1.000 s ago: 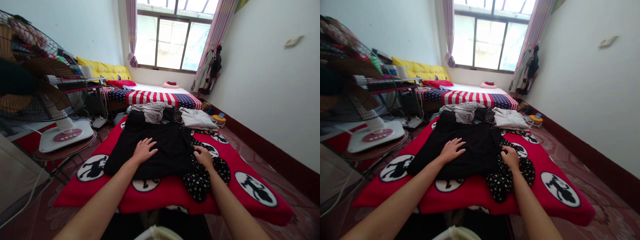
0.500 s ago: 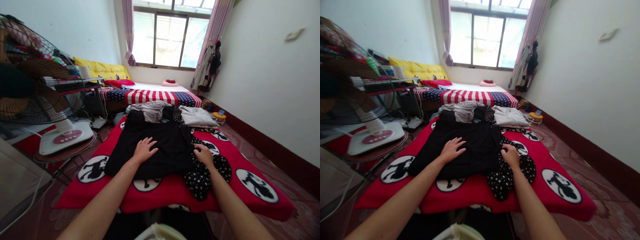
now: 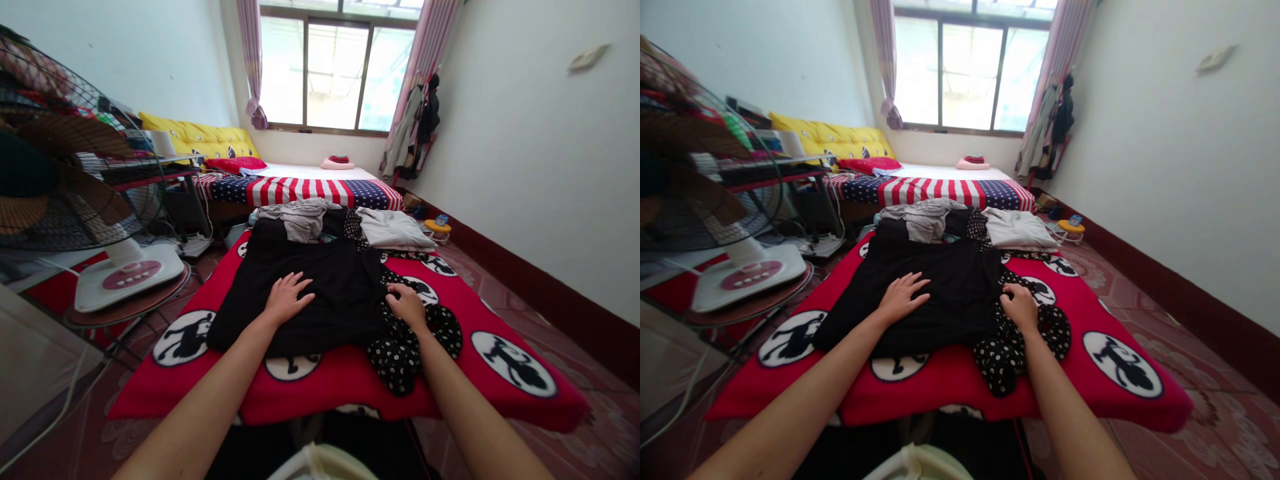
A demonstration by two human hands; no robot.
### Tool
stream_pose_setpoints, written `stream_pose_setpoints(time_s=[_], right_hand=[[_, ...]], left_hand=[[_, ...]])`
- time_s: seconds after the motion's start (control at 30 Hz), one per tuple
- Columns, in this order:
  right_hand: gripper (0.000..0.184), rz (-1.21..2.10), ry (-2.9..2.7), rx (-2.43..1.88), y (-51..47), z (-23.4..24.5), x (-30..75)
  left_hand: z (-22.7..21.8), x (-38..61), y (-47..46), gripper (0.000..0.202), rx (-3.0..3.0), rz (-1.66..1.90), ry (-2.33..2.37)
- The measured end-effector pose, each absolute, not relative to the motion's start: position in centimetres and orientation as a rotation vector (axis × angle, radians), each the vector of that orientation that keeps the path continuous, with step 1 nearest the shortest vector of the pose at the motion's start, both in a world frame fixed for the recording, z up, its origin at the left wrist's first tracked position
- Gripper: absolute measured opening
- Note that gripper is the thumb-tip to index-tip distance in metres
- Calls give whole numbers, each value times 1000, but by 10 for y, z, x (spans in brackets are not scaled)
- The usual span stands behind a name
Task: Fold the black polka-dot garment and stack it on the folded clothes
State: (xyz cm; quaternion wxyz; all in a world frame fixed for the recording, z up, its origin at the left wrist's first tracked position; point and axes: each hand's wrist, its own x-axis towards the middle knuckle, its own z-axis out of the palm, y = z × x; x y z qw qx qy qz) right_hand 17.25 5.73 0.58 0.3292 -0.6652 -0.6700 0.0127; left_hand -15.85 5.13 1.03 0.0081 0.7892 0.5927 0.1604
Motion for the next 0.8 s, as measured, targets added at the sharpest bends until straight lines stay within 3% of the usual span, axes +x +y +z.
stream_pose_setpoints(time_s=[0.8], right_hand=[[24,18,-1746,-1747,58,6,172]], left_hand=[[11,-158,50,50,2497,468,1870]])
